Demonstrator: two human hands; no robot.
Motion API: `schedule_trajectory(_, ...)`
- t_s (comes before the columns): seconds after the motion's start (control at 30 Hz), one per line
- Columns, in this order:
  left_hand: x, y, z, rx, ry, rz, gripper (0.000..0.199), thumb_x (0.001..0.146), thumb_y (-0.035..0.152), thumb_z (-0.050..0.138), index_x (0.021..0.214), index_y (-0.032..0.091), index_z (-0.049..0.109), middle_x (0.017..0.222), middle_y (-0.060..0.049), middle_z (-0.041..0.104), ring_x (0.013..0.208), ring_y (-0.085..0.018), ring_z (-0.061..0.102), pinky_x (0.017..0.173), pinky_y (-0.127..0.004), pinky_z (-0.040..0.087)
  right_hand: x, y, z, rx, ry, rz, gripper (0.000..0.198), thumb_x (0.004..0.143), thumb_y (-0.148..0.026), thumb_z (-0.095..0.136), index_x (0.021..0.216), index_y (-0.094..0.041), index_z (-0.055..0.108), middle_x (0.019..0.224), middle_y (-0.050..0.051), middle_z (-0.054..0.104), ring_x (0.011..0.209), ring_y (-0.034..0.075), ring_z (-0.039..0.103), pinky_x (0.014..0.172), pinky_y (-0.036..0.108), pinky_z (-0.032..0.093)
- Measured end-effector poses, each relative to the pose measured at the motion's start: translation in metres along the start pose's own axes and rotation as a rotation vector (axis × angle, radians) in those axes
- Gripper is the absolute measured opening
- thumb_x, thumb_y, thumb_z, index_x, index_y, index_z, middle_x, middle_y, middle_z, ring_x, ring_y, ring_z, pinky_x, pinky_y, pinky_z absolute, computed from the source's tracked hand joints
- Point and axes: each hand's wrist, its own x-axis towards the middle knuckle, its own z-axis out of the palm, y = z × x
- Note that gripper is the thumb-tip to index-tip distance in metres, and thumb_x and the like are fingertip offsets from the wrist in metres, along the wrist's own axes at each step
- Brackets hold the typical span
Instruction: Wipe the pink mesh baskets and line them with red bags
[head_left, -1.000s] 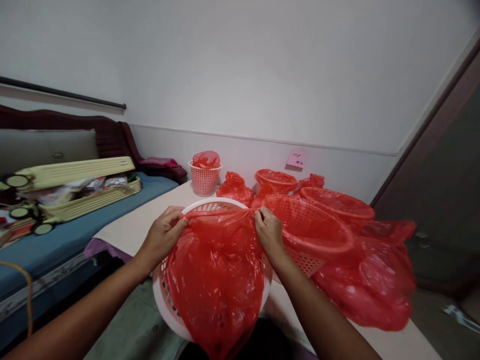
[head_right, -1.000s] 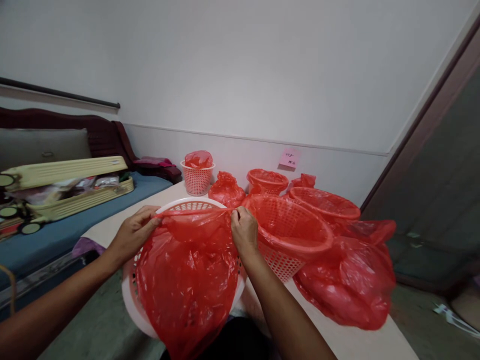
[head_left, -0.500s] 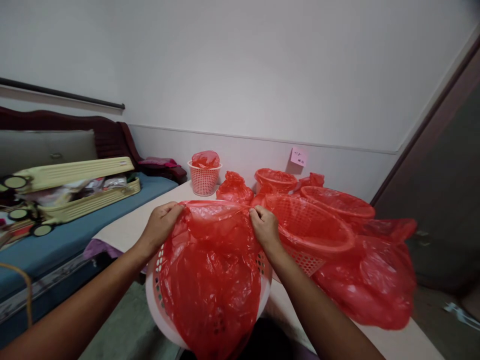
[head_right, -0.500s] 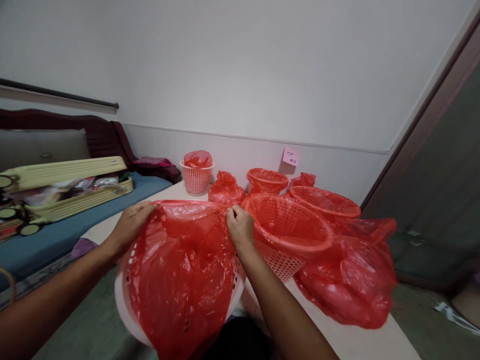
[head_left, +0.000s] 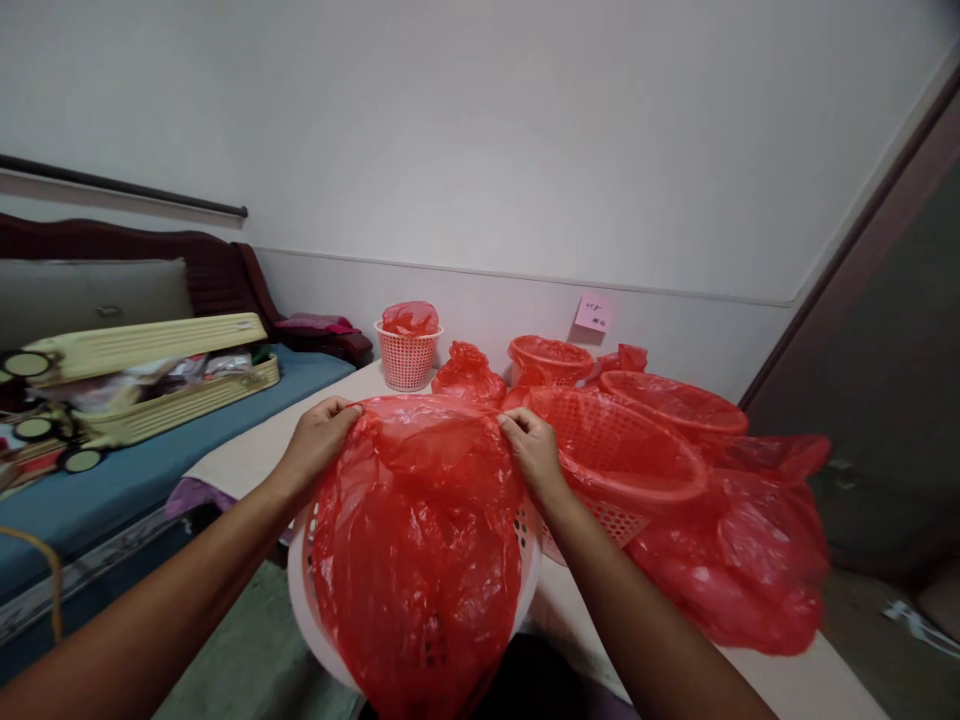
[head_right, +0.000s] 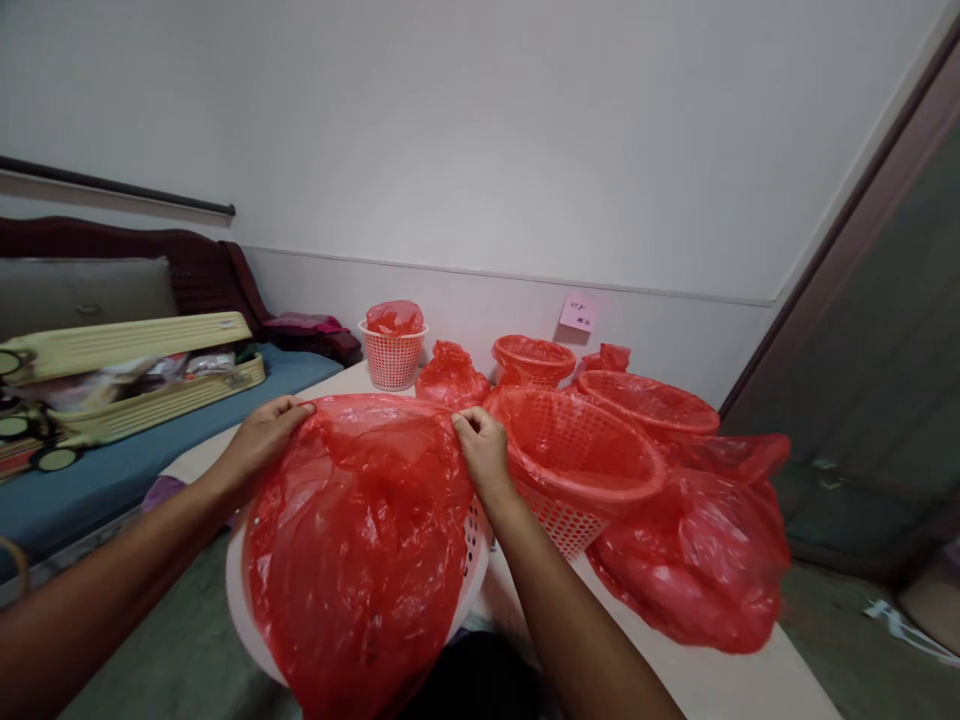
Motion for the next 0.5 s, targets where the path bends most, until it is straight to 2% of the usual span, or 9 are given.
schedule_trajectory(0.13, 0.000, 0.005, -0.002, -0.004, -0.053, 0.008, 0.026, 0.072, 0.044, 0.059, 0.058, 0.021, 0.055, 0.060, 0.002, 0.056, 0.056, -0.015, 0.045, 0.051, -0.027, 0.035, 0.002, 0.001, 0.000, 0.022, -0.023, 0.034, 0.031, 0.068, -0.050, 0.058, 0.056, -0.022, 0.050, 0.058, -0.005, 0.044, 0.059, 0.014, 0.041, 0.060, 0.027, 0.034)
schedule_trajectory(0.27, 0.004, 0.004, -0.005, -0.016, -0.052, -0.008, 0.024, 0.070, 0.043, 0.060, 0.060, 0.021, 0.060, 0.062, 0.000, 0.060, 0.059, -0.017, 0.047, 0.052, -0.028, 0.037, 0.006, 0.009, 0.001, 0.033, -0.048, 0.105, 0.027, 0.066, -0.043, 0.057, 0.052, -0.022, 0.048, 0.055, -0.005, 0.044, 0.057, 0.013, 0.039, 0.056, 0.026, 0.031)
schedule_trajectory(0.4, 0.008, -0.005, -0.003, -0.073, -0.019, -0.054, 0.021, 0.070, 0.041, 0.056, 0.063, 0.022, 0.059, 0.059, 0.000, 0.061, 0.055, -0.018, 0.051, 0.053, -0.029, 0.040, 0.009, 0.016, 0.001, 0.059, -0.057, 0.170, 0.019, 0.064, -0.035, 0.055, 0.051, -0.021, 0.053, 0.055, -0.004, 0.051, 0.057, 0.014, 0.044, 0.055, 0.025, 0.033)
schedule_trajectory(0.5, 0.008, -0.008, -0.001, -0.111, -0.019, -0.049, 0.014, 0.067, 0.035, 0.056, 0.066, 0.022, 0.061, 0.059, 0.000, 0.062, 0.054, -0.018, 0.055, 0.053, -0.030, 0.043, 0.010, 0.021, 0.000, 0.109, -0.045, 0.209, 0.014, 0.064, -0.033, 0.056, 0.062, -0.020, 0.063, 0.066, 0.000, 0.063, 0.066, 0.017, 0.053, 0.059, 0.026, 0.040)
